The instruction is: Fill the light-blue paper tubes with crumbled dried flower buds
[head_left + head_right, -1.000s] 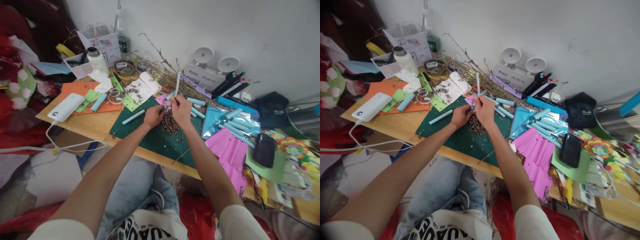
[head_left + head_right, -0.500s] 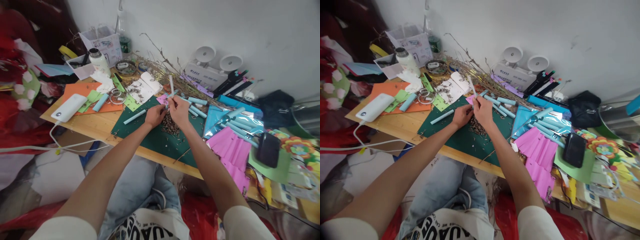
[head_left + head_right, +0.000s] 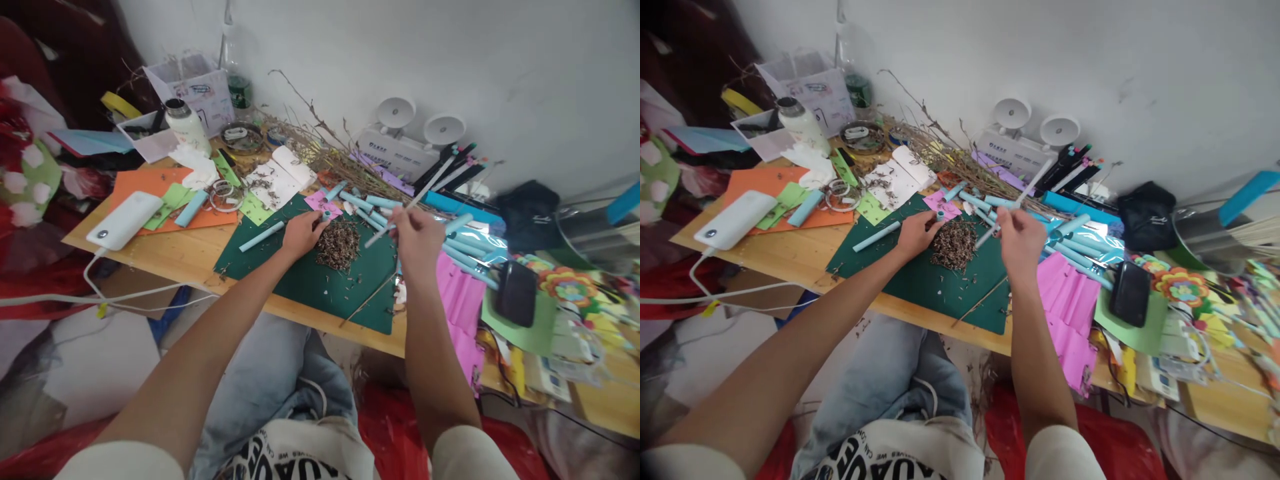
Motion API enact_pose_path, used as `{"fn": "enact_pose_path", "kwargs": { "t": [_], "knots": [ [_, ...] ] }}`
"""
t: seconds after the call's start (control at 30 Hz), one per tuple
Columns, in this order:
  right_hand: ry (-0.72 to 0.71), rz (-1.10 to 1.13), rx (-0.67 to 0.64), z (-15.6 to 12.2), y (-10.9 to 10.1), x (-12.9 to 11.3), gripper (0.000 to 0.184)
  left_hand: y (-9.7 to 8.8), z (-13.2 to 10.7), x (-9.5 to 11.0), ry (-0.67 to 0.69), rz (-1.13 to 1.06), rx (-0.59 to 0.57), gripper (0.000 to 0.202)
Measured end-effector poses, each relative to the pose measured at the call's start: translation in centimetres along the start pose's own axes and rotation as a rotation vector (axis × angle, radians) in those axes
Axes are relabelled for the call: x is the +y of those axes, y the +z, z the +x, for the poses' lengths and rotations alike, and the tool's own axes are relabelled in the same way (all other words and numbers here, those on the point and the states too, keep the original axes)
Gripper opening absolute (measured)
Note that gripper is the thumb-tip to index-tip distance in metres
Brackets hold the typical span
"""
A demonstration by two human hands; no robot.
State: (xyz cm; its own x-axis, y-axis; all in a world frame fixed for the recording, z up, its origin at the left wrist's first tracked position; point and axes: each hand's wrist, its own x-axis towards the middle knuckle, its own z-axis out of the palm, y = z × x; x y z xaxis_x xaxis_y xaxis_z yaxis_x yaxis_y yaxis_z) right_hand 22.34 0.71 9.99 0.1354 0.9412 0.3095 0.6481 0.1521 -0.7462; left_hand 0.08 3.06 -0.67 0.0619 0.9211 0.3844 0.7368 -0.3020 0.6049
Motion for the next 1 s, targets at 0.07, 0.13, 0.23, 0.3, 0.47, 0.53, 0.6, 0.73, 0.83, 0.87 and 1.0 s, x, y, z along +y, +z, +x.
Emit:
{"fn": "enact_pose_path", "kwargs": {
  "t": [0.07,0.13,0.23,0.3,0.47,0.53,0.6,0.73,0.83,0.87,1.0],
  "knots": [
    [0.159,-0.064,-0.099,-2.0,-0.8,1.5,0.044,-0.1,0.0,0.0,0.0,0.003,-0.005,0.02],
    [0.21,-0.174,-0.185,-4.1,-0.8,2.8,0.045,-0.2,0.0,0.1,0.001,0.02,-0.001,0.022],
    [0.198,-0.334,-0.239,-6.5,0.0,4.2,0.045,-0.4,-0.1,0.2,0.005,0.03,0.006,0.024],
    [0.185,-0.429,-0.267,-7.1,0.6,4.8,0.041,-0.5,-0.1,0.3,0.005,0.03,-0.002,0.024],
    [0.163,-0.636,-0.258,-6.1,1.2,5.4,0.037,-0.6,-0.1,0.3,0.006,0.013,0.007,0.025],
    [0.093,-0.607,-0.202,-5.1,1.6,5.5,0.032,-0.6,0.0,0.3,0.005,0.018,0.008,0.025],
    [-0.035,-0.477,-0.182,-3.8,2.2,5.5,0.023,-0.5,0.0,0.3,0.004,0.027,-0.002,0.024],
    [-0.185,-0.376,-0.328,-1.7,4.2,5.6,0.027,-0.5,0.0,0.3,0.001,0.016,-0.007,0.022],
    [-0.222,-0.403,-0.375,-1.2,4.8,5.7,0.023,-0.6,-0.1,0.4,-0.004,0.024,0.002,0.022],
    [-0.216,-0.375,-0.353,-1.2,4.8,5.7,0.02,-0.6,-0.1,0.4,-0.003,0.029,-0.002,0.022],
    [-0.086,-0.181,-0.195,-1.6,4.0,5.6,0.02,-0.7,-0.1,0.5,-0.003,0.023,-0.02,0.022]
  ]
}}
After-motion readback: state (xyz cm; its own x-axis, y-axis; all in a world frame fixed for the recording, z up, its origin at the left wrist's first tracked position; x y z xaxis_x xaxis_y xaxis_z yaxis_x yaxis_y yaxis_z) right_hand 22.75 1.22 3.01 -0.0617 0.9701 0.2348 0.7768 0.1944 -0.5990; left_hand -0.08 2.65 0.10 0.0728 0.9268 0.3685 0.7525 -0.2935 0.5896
